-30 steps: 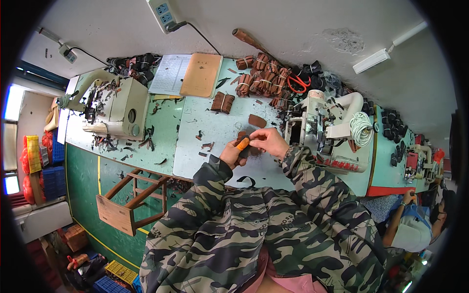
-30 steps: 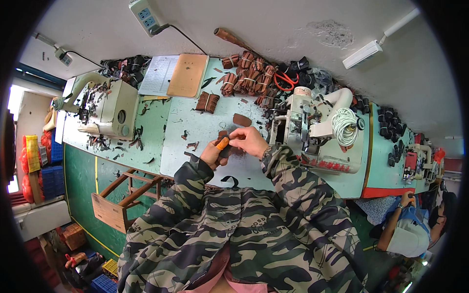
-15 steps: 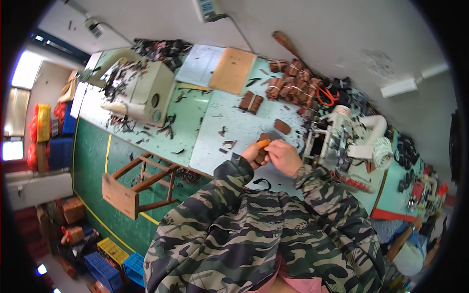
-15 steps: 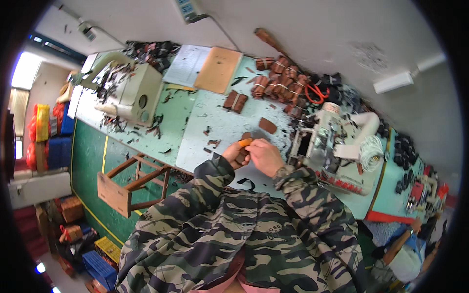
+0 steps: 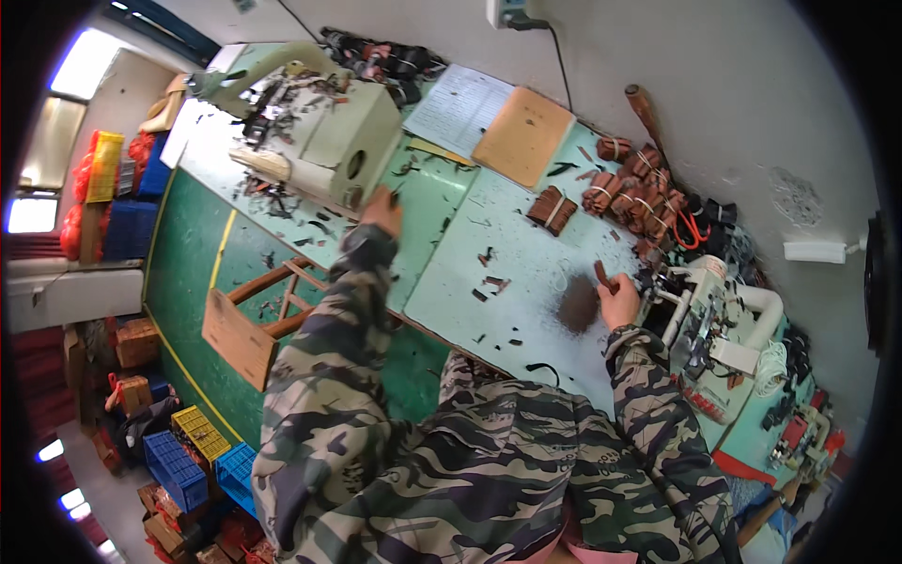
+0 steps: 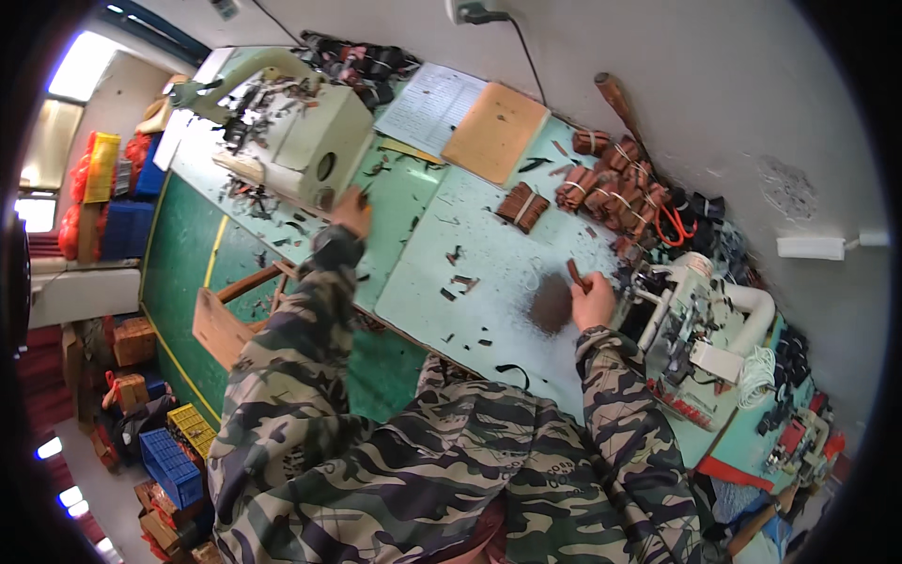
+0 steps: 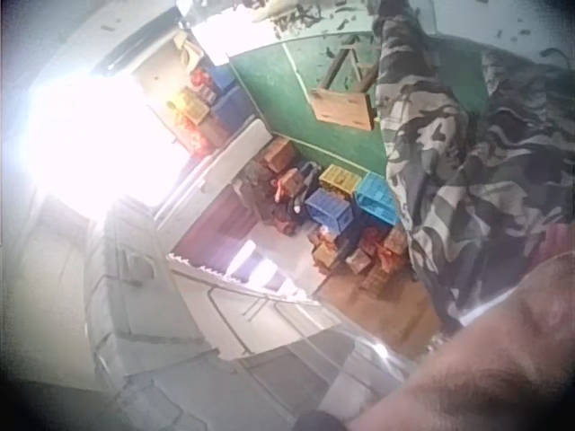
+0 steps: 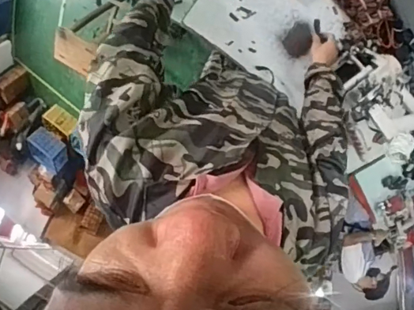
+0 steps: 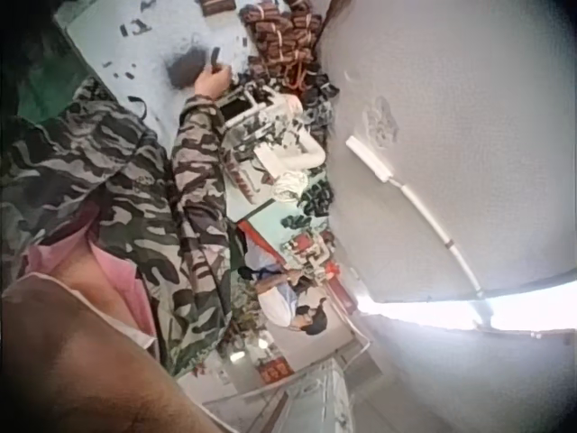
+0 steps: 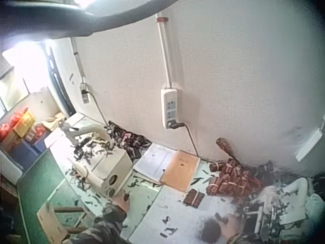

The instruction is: The person feeds leather pieces through a skiving machine to bevel their edges, places the processed pieces onto the machine surface, and organizes bundles of leather pieces by hand on the table.

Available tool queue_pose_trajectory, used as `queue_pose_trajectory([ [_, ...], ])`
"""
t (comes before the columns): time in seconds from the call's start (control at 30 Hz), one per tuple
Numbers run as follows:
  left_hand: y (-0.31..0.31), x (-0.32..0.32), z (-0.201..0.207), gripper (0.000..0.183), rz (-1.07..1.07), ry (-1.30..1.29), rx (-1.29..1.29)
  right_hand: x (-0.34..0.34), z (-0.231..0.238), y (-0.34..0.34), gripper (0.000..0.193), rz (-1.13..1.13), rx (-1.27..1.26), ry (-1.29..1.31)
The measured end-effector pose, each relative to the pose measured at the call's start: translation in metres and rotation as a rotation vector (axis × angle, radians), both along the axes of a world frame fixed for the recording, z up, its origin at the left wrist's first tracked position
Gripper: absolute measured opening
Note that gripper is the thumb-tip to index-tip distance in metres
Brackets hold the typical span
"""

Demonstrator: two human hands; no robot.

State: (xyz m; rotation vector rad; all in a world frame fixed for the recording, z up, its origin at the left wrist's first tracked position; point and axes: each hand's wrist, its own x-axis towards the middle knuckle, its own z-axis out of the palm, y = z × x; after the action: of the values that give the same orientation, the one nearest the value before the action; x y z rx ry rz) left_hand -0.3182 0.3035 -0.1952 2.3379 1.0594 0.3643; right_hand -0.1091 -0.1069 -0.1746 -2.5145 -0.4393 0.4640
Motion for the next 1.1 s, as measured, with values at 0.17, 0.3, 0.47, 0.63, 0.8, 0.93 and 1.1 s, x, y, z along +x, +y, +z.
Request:
queue_pose_trajectory([
  [0.17,-0.085,-0.141,-0.001,0.051,0.234,-0.147,-0.001,-0.038,0.037,0.061,0.024,0.146,0.366,0.202],
  [0.3,-0.186,-0.246,-0.006,0.018,0.325,-0.019,-0.249,-0.065,0.03,0.136,0.021,0.293,0.576,-0.004],
  [0.47,-0.224,-0.279,0.022,0.005,0.665,-0.17,-0.722,-0.214,-0.004,0.11,0.016,0.985,0.699,0.098],
  [0.63,-0.198,-0.242,0.049,0.009,0.657,-0.209,-0.904,-0.206,0.02,0.085,0.017,0.857,0.389,0.918],
  [0.8,-0.224,-0.127,0.081,0.013,0.404,-0.308,-1.139,-0.152,0.038,0.07,0.018,0.227,0.421,1.439],
  [0.93,-0.245,-0.065,0.042,0.005,0.182,-0.417,-1.022,-0.15,0.034,0.062,0.025,0.467,0.376,1.158],
  [1.1,-0.239,-0.057,0.035,0.01,0.281,-0.388,-1.315,-0.077,0.007,0.037,0.034,0.663,0.267,-0.244],
])
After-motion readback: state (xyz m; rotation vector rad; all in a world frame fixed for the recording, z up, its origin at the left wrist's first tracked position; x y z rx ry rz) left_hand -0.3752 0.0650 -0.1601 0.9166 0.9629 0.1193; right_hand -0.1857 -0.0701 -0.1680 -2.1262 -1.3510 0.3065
